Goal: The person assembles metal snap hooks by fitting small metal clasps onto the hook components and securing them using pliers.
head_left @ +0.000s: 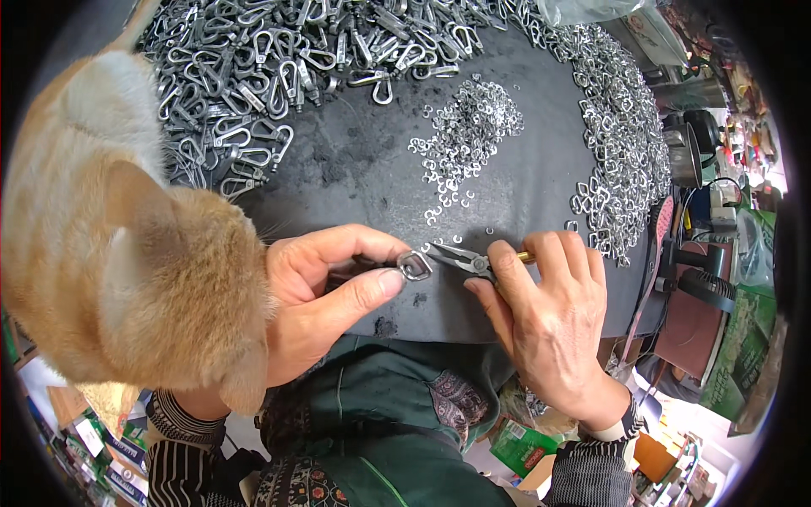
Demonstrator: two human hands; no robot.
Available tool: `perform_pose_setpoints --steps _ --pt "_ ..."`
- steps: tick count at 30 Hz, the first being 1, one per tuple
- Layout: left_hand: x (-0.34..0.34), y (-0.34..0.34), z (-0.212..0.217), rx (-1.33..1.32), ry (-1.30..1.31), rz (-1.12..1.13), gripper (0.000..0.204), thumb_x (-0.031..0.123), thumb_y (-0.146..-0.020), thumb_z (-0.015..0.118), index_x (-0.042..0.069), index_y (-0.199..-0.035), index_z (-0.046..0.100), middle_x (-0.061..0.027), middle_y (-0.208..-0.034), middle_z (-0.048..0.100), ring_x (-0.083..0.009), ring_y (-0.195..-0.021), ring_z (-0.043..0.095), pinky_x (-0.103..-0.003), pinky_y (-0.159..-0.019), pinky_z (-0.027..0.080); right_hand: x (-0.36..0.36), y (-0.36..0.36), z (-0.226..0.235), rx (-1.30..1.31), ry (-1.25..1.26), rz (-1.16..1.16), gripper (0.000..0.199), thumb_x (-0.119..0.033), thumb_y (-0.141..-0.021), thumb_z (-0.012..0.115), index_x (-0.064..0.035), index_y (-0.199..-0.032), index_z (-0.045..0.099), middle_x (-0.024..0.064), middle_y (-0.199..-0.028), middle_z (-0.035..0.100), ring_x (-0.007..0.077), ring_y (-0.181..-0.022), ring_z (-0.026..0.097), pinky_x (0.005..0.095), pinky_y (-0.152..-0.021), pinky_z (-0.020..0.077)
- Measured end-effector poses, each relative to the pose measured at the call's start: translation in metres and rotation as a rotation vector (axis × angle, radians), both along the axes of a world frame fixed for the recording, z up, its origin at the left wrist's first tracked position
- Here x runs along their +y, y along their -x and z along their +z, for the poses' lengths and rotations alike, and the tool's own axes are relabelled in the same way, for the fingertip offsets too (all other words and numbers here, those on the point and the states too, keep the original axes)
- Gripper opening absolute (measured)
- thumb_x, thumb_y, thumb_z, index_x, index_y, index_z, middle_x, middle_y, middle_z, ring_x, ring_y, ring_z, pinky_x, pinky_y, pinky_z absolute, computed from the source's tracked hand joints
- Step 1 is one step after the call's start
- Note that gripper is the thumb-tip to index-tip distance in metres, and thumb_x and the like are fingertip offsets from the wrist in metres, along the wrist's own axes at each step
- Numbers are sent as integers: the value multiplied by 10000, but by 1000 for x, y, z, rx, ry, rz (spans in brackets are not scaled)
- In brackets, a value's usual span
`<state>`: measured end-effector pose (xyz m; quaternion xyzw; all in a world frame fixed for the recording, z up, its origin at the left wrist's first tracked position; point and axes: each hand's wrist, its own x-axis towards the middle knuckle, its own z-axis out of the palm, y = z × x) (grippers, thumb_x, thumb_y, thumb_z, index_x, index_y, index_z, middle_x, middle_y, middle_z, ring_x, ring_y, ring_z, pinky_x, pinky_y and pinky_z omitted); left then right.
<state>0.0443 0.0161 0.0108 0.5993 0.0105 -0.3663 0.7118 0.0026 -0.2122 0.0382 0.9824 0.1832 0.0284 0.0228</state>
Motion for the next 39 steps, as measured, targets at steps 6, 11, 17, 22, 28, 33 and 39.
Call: perform_pose_setpoints --steps 6,11,17,22,28,33,39 --pt "5 -3 7 10 -45 -65 180 68 -946 617 34 -1112 679 64 -821 597 6 -672 428 -170 -583 328 5 -2 4 15 8 1 333 -281 -744 790 -84 -971 647 55 -853 480 222 -836 503 372 -693 356" --pt "2 -3 -5 -40 -27 -76 189 44 -938 622 11 -1117 675 50 -816 609 9 -669 438 -170 -575 334 6 0 2 14 38 -17 331 -285 -738 791 -80 -955 648 51 -836 477 215 -816 506 364 -669 349" --pt "7 -11 0 137 38 -172 217 56 -934 630 -25 -1131 666 28 -769 593 1 -615 426 -162 -538 321 -15 -13 13 -28 -54 183 358 -307 -713 796 -75 -941 645 47 -808 498 215 -722 522 348 -609 366" --pt "10 -11 1 256 143 -177 233 77 -943 632 -49 -1138 657 22 -757 589 -6 -608 423 -172 -522 316 -24 -23 28 -47 -140 289 371 -326 -692 799 -81 -927 649 53 -808 530 222 -699 558 348 -581 399" --pt "9 -11 -1 289 198 -174 243 91 -955 629 -54 -1148 651 20 -760 592 -10 -606 415 -173 -521 317 -20 -27 26 -50 -187 336 377 -342 -665 792 -83 -903 657 48 -800 531 218 -700 561 350 -584 397" --pt "15 -13 -6 285 250 -209 237 99 -960 627 -48 -1145 651 20 -772 593 -15 -618 421 -177 -535 326 -19 -30 24 -67 -207 371 376 -351 -670 790 -90 -904 655 48 -804 535 212 -695 549 347 -584 393" --pt "12 -12 -10 94 244 -240 206 90 -948 644 -32 -1113 661 22 -816 617 -17 -636 462 -181 -563 361 -17 -24 24 -109 -185 384 368 -366 -690 794 -93 -892 651 40 -788 534 200 -664 529 335 -548 381"
